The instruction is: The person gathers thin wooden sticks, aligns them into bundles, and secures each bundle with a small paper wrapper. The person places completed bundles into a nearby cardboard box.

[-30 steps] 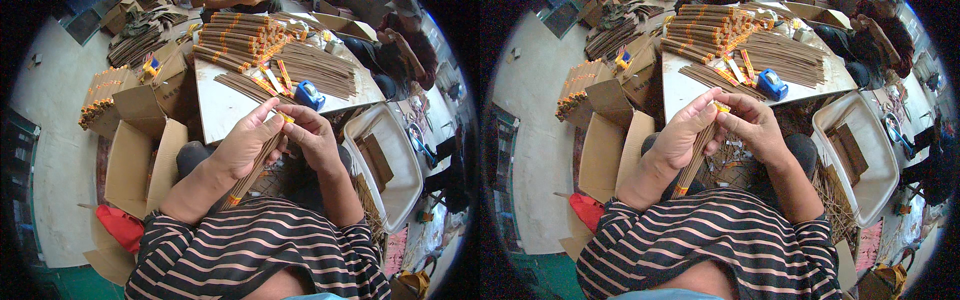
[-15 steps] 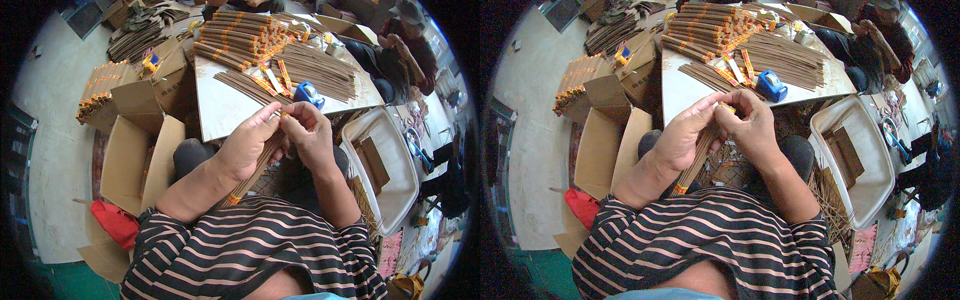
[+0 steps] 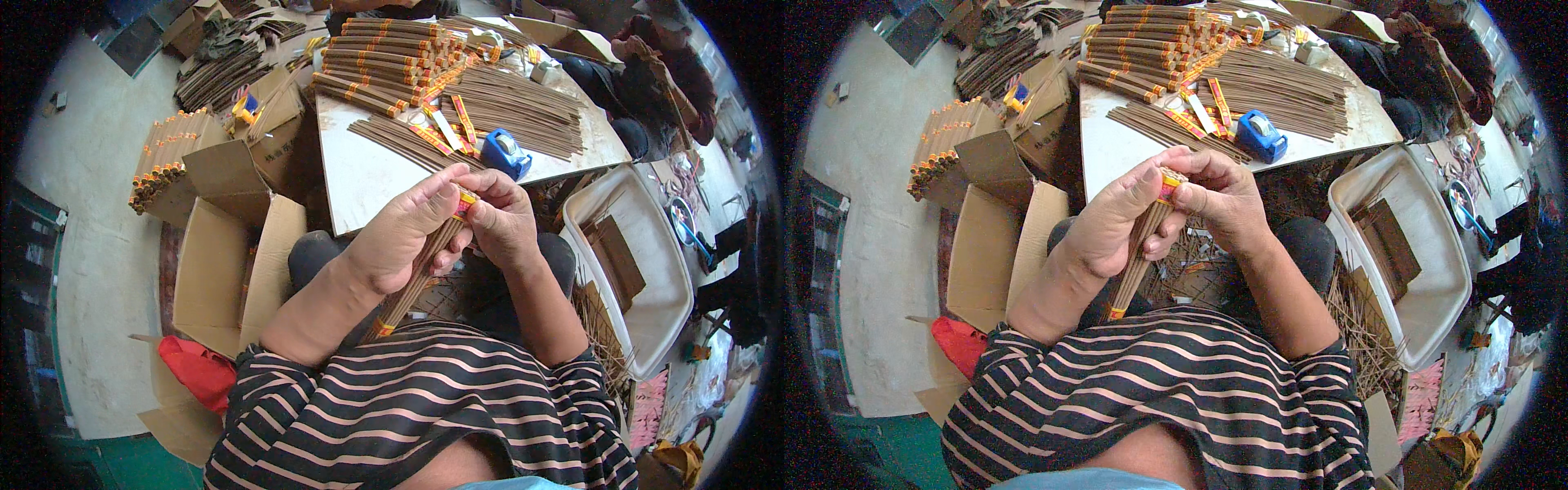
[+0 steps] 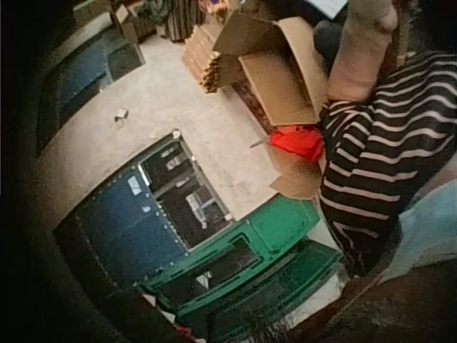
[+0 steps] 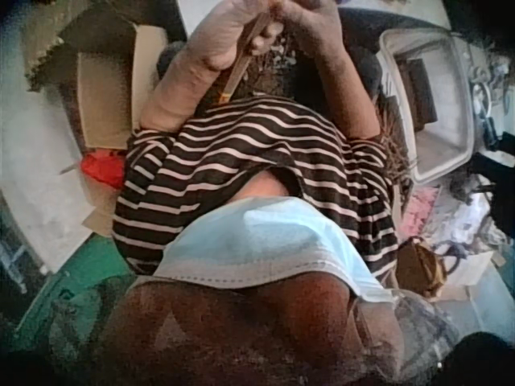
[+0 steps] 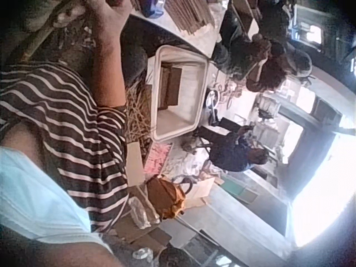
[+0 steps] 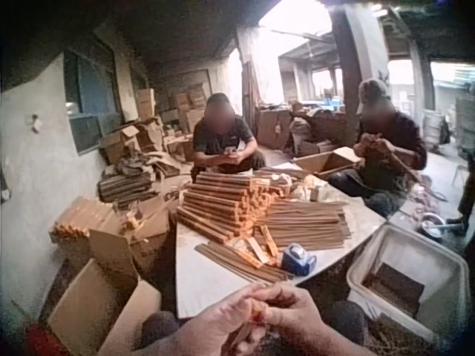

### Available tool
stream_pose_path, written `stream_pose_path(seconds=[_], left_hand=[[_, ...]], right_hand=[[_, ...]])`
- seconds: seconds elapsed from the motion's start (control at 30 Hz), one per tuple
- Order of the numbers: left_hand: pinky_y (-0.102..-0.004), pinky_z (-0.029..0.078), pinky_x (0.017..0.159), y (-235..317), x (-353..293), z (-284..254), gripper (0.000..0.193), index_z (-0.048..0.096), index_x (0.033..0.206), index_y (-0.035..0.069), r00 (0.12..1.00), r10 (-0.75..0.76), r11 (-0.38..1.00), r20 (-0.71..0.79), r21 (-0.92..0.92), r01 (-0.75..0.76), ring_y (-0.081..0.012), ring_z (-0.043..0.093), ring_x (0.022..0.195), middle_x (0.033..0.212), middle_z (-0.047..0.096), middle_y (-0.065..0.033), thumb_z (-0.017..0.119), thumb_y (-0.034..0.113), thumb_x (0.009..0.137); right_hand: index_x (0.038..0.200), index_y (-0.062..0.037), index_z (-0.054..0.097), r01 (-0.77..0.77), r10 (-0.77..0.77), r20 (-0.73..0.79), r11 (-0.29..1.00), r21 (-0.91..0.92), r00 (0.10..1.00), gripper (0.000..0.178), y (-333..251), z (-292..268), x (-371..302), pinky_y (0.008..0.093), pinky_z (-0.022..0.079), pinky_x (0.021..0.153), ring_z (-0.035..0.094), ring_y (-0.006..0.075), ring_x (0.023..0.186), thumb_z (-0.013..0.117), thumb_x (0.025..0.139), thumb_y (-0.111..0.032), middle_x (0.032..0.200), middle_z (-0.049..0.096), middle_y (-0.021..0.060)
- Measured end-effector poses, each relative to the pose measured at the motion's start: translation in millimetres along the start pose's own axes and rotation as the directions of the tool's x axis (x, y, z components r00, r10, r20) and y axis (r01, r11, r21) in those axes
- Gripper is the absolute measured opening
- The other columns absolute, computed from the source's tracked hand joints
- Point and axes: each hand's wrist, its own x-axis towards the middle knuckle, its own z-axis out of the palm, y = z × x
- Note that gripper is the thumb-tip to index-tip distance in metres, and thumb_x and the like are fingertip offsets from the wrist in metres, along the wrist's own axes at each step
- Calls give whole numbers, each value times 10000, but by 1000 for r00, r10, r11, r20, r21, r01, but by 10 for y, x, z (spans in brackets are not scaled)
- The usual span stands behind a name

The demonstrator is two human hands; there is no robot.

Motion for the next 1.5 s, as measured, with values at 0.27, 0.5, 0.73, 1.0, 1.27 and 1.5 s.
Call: stream_pose_path(seconds=[0.27, 0.5, 0.73, 1.0, 1.27, 1.5], left_hand=[[-192, 374, 396, 61, -29, 54, 557, 294, 1329, 127, 998, -42, 999, 47, -27, 43, -89, 431, 446, 666, 501, -62, 469, 420, 889], [-182, 404, 467, 603, -93, 100, 546, 380, 1276, 33, 907, 403, 856, 124, 301, -421, -80, 484, 519, 684, 525, -29, 538, 359, 867], [-228, 484, 598, 1181, -37, -278, 240, 527, 947, 54, 509, 847, 354, 151, 555, -753, -108, 571, 643, 758, 584, -48, 586, 270, 859], [-306, 506, 744, 950, 226, -1005, 268, 516, 957, 18, 434, 898, 348, -70, 715, -606, -163, 604, 778, 891, 612, -105, 581, 261, 863], [-421, 462, 887, 753, 0, -594, 375, 461, 1028, -12, 300, 819, 487, -489, 317, -814, -285, 546, 990, 1104, 516, -189, 555, 315, 870], [-419, 443, 908, -217, -183, -707, 403, 424, 1114, 3, 726, 370, 734, -580, -298, -611, -289, 505, 1056, 1171, 475, -187, 543, 308, 879]], right_hand=[[1037, 19, 606, -86, 74, 69, 978, 189, 995, 293, 63, -61, 0, 320, 456, 842, 580, 185, 936, 669, 769, -80, 1019, 607, 115], [1088, 16, 555, 56, -45, -177, 997, 58, 983, 277, 18, 83, 199, 275, 463, 716, 587, 165, 792, 586, 828, -77, 925, 633, 138], [970, 15, 598, -20, -8, -312, 996, -85, 950, 171, 72, -65, 49, 230, 450, 647, 567, 119, 685, 568, 848, -101, 763, 595, 48], [948, 7, 601, -238, 168, -261, 934, -266, 951, 176, 233, 2, 4, 220, 410, 624, 530, 104, 677, 571, 849, -136, 747, 585, 35], [1262, 14, 364, -290, 296, -20, 916, -278, 955, 499, 683, 424, 114, 326, 395, 907, 496, 172, 1038, 498, 903, -305, 1096, 536, 102], [1053, -29, 481, 282, -318, -298, 946, -160, 900, 209, 444, 376, 312, 349, 422, 889, 557, 209, 960, 496, 909, -180, 982, 576, 118]])
